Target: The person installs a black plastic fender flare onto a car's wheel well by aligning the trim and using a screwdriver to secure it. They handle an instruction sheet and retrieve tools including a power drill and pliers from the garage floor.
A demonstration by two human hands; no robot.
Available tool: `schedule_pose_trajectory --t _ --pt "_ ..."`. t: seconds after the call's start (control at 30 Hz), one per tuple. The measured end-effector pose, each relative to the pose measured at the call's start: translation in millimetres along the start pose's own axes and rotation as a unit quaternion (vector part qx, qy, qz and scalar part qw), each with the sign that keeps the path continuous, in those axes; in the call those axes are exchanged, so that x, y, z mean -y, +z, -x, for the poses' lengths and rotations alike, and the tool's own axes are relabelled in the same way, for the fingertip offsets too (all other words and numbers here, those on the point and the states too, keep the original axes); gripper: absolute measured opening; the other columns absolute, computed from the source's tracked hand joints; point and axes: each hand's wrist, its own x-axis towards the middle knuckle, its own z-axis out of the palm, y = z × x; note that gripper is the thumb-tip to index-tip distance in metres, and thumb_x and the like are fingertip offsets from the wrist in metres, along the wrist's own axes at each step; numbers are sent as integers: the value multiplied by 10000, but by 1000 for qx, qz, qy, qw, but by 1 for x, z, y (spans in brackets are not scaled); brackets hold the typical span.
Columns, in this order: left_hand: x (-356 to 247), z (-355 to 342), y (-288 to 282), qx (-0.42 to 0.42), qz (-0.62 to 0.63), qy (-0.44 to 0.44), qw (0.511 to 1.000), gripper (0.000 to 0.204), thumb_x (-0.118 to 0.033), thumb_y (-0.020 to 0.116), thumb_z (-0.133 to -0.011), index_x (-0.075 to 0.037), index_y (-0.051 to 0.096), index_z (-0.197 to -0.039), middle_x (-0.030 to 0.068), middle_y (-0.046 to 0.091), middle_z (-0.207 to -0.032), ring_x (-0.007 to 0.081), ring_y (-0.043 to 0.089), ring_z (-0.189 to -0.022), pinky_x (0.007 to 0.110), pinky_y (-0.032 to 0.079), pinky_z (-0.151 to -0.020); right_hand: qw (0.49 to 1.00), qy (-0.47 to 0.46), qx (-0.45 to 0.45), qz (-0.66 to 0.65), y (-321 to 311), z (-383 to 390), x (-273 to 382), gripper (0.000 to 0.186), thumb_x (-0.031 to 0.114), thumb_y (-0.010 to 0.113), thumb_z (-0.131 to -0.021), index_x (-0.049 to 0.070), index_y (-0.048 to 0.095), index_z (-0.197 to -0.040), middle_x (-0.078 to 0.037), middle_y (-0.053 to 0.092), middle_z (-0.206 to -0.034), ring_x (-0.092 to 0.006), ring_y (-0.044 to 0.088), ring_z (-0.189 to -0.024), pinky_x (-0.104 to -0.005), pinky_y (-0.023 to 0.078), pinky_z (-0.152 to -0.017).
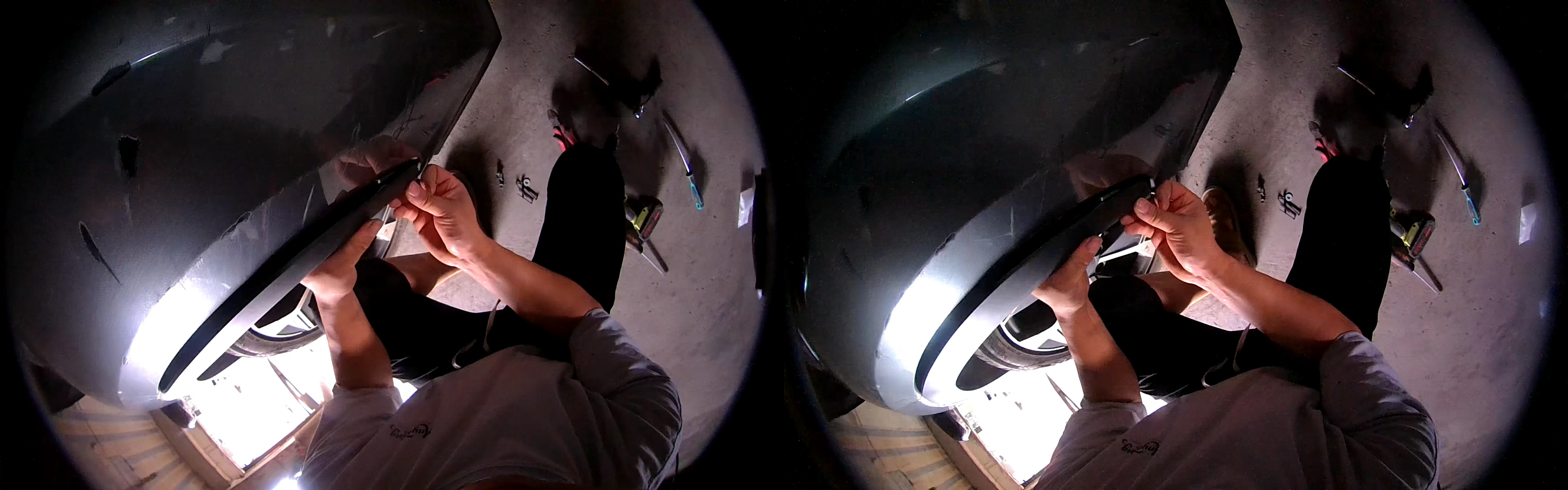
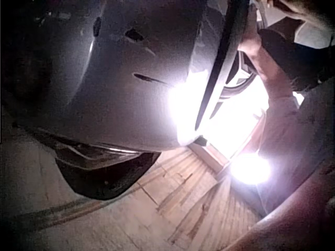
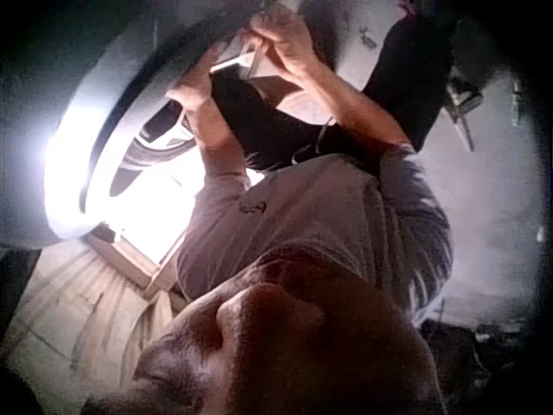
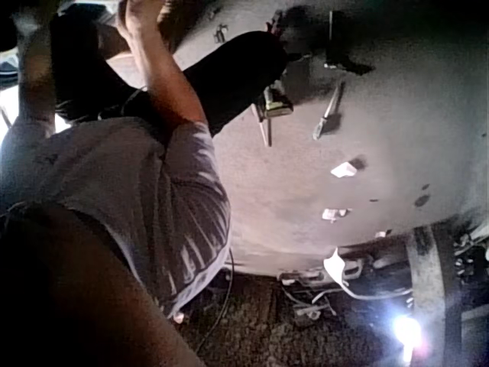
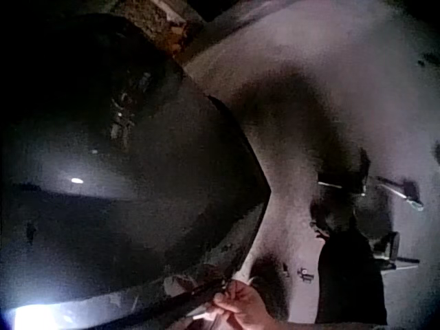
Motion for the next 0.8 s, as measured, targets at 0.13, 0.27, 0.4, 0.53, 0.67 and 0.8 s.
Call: schedule_pose_trajectory --t 0.13,0.27,0.4,0.53,0.67,0.8 --pt "-3 6 6 -44 46 -58 996 378 145 828 -679 107 717 -1039 200 749 -986 260 741 -867 353 596 -849 1000 4 -5 -9 -3 1 -2 176 30 695 -926 75 559 -825 -129 720 -883 -209 752 -865 -304 652 -757" --pt "-8 9 9 -75 91 -110 987 419 157 828 -658 116 710 -1058 204 747 -996 262 738 -886 358 594 -856 1000 1 0 -8 -2 0 -1 171 28 698 -923 74 563 -829 -123 719 -879 -219 753 -867 -311 653 -761" --pt "-9 10 10 -75 111 -98 986 445 160 825 -645 126 701 -1072 211 744 -1014 264 736 -897 358 591 -864 1000 6 6 4 -3 0 1 165 35 700 -923 71 564 -838 -113 720 -880 -226 752 -879 -321 652 -771" --pt "-13 9 13 -71 110 -90 987 457 151 821 -650 125 697 -1089 216 742 -1031 274 734 -908 370 585 -882 1000 5 12 0 -5 -1 2 161 36 703 -921 71 564 -847 -110 719 -877 -230 751 -882 -333 649 -784" --pt "-12 13 17 -92 94 -73 989 445 129 822 -668 114 700 -1096 220 739 -1046 276 730 -920 382 576 -892 1000 -1 10 3 1 2 1 172 22 707 -913 76 553 -860 -116 721 -877 -228 750 -870 -337 645 -792" --pt "-11 9 24 -98 97 -33 990 440 107 826 -678 108 702 -1100 224 735 -1063 272 725 -921 383 572 -887 1000 -15 -2 12 4 1 -1 197 12 719 -901 80 538 -863 -121 724 -879 -228 749 -856 -337 643 -791"
